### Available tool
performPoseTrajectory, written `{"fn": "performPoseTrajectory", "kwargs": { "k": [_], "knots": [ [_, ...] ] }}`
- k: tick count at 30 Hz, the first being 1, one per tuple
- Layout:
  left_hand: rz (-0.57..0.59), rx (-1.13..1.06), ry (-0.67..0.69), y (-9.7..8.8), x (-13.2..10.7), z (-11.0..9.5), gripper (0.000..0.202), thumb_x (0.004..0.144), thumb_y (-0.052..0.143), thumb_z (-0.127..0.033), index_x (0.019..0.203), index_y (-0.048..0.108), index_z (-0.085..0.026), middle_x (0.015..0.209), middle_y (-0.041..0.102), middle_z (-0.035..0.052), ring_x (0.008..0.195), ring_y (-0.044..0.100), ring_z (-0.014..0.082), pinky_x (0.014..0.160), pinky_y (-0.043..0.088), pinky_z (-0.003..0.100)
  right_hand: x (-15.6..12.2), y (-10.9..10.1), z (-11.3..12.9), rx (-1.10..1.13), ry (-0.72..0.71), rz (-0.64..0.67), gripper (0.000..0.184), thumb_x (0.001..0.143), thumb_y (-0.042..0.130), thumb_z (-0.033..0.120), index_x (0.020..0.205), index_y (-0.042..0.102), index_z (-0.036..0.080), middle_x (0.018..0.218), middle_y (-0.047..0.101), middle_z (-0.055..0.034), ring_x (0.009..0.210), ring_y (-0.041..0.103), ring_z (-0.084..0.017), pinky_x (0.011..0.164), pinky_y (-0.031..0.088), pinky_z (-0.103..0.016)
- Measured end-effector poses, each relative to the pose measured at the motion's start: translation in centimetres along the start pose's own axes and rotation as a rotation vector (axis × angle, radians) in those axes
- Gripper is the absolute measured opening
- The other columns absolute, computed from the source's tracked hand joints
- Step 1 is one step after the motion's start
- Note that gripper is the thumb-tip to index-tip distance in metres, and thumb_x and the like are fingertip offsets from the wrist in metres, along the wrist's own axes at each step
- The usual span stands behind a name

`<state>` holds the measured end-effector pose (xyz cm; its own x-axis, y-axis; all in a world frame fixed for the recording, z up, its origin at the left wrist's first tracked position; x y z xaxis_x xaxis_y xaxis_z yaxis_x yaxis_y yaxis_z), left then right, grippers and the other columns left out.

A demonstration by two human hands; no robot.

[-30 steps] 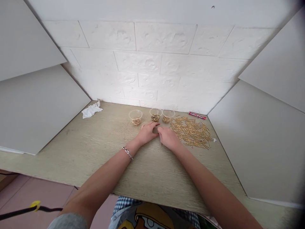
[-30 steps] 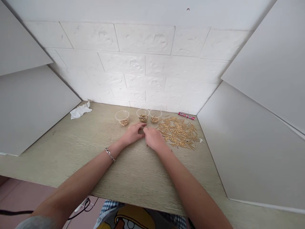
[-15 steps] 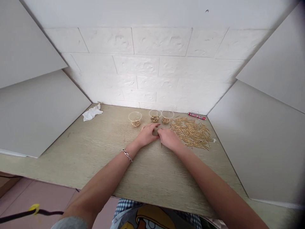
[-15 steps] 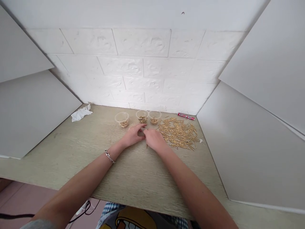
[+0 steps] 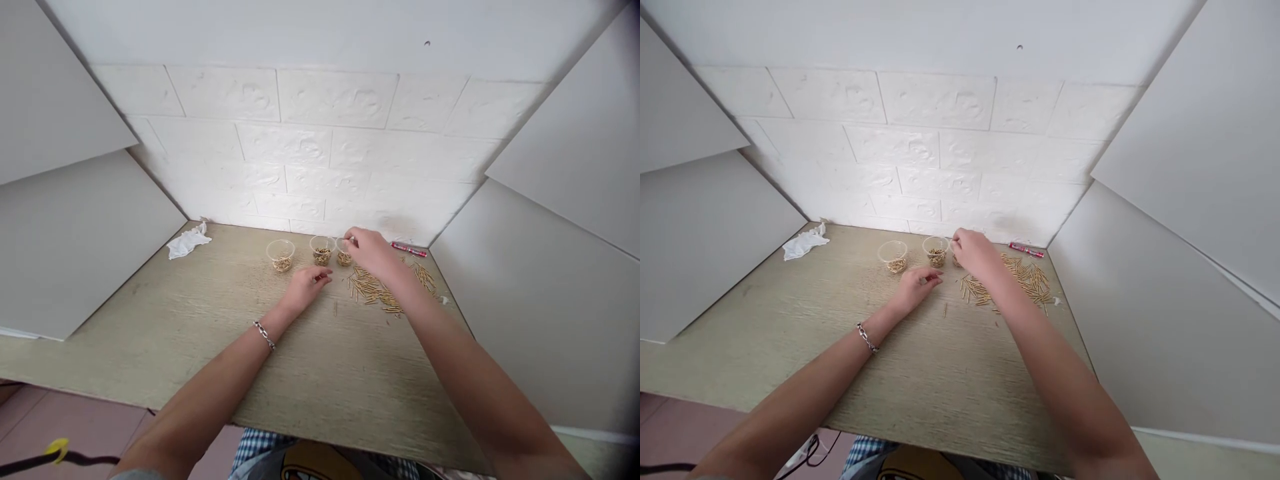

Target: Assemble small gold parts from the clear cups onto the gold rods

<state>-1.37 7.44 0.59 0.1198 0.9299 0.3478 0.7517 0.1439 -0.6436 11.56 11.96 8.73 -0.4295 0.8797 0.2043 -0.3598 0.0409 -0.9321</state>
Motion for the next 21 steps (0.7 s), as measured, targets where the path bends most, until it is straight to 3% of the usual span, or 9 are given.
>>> {"fn": "performPoseTrajectory", "kwargs": {
  "k": [5,12,21],
  "knots": [
    [0.002,-0.081,0.013,0.1,0.1,0.3,0.011,0.074,0.059,-0.024,0.077,0.068,-0.019,0.078,0.066,0.0028,0.070,0.058,0.0122,0.069,0.045,0.024,3.5,2.1,-1.1,-0.343,0.082,0.335,0.022,0.074,0.049,0.011,0.089,0.065,0.013,0.091,0.064,-0.0130,0.080,0.060,-0.020,0.063,0.041,-0.027],
    [0.006,-0.103,-0.030,0.0,0.1,0.3,0.016,0.075,0.058,-0.027,0.083,0.070,-0.019,0.085,0.068,0.0044,0.076,0.061,0.0142,0.072,0.046,0.025,6.9,5.2,-1.8,-0.426,0.178,0.474,0.038,0.058,0.068,0.013,0.096,0.066,0.011,0.099,0.063,-0.0182,0.089,0.060,-0.029,0.070,0.047,-0.033],
    [0.002,-0.071,-0.129,0.3,-0.1,0.6,0.016,0.073,0.058,-0.021,0.083,0.069,-0.019,0.082,0.069,0.0027,0.069,0.060,0.0124,0.069,0.047,0.024,7.0,5.9,-2.0,-0.449,0.180,0.524,0.041,0.061,0.064,0.009,0.102,0.064,0.011,0.103,0.062,-0.0183,0.095,0.059,-0.029,0.077,0.047,-0.036]
  ]
}}
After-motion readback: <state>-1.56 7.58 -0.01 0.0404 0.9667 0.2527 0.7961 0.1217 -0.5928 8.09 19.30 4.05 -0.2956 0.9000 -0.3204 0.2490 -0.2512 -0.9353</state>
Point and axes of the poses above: each hand's wrist, its own x-axis towards the middle knuckle, its own y-axis out of the palm, z = x × y, the point moved 6 cm from there along x, towards the middle knuckle
